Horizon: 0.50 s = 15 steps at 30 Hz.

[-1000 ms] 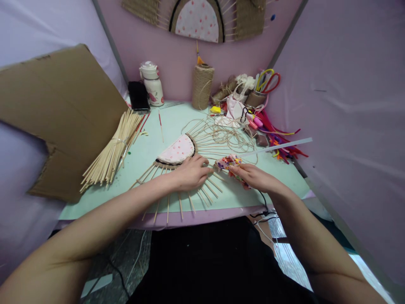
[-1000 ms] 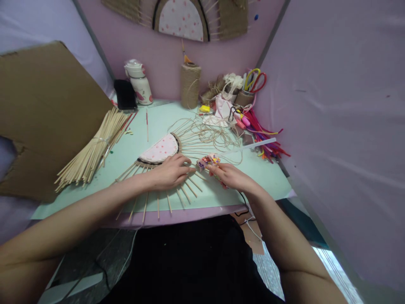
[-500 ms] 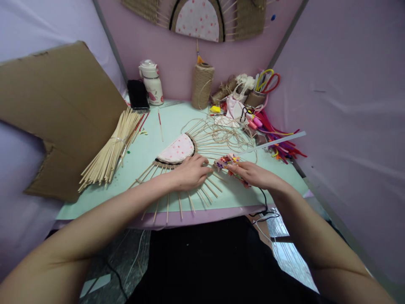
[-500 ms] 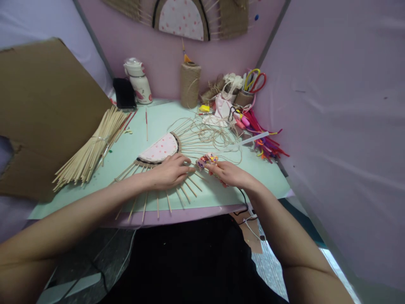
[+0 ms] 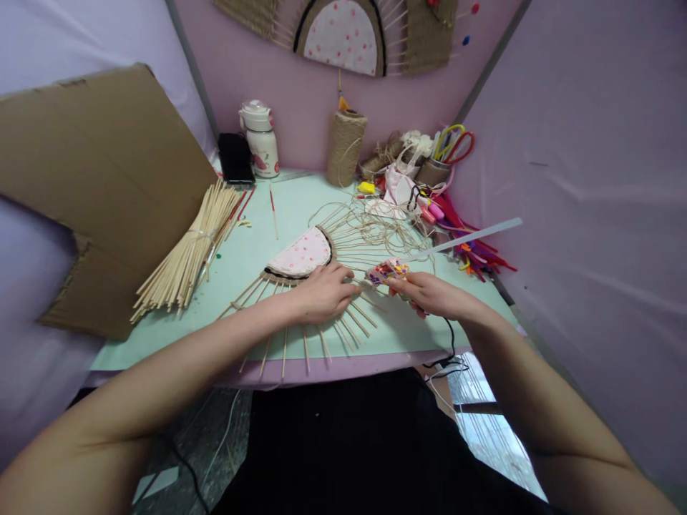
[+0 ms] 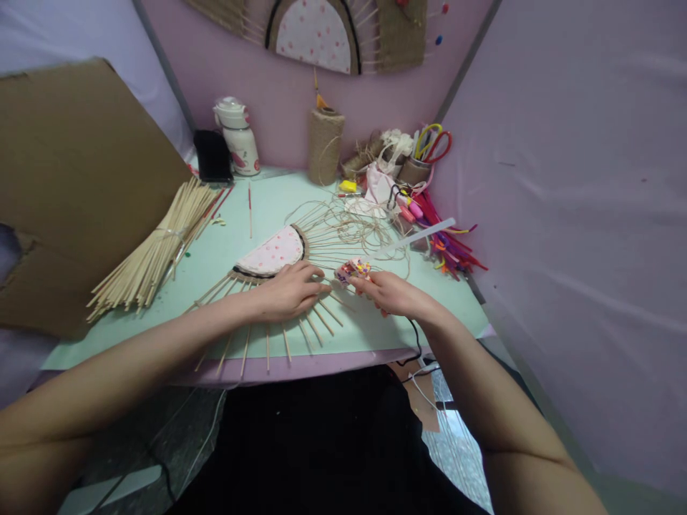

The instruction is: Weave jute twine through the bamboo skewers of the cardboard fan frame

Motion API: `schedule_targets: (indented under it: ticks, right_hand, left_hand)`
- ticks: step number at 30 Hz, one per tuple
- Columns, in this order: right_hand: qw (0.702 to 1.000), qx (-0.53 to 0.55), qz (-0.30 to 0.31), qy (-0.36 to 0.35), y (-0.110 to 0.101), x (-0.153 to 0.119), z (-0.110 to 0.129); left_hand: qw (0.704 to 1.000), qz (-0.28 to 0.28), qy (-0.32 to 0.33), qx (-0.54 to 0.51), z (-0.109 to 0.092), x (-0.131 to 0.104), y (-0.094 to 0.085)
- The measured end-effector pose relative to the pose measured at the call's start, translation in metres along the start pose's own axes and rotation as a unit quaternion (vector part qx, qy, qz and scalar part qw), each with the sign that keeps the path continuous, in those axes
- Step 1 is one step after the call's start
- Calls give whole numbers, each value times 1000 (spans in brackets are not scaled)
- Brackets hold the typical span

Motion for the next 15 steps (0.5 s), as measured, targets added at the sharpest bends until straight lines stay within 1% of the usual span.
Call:
schedule_targets:
  ticks: [4,7,9,11,13,15]
  right_hand:
    - [999,-6,-45,-14,-3,-17,-2]
    - [997,2,-75,-23,-6,-34,-17]
    - [994,-10,-113,-4,-11,-45,-37]
    - [983,-43,-175,23,-18,-54,-62]
    - [966,-90,-234,56,-23,-58,-90]
    - [947,-144,-266,106,-25,-57,-119]
  left_hand:
    - [1000,5,-5,-4,-1,-1,-1]
    - [1000,2,-5,-13,-1,-2,-3]
    - [1000,-5,-5,-20,0,-3,-6]
    - [1000,-10,-9,-25,2,-3,-9]
    - [999,-12,-19,-27,6,-3,-15]
    - [998,-11,-51,-26,13,-2,-23]
Point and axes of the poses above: each hand's wrist, its own x-axis towards the middle knuckle, its own y-axis out of the palm, z = x × y, the point moved 2 cm from there along x, towards the middle knuckle, and after that the axes turned 14 degrees about z, right-handed, at the moved point
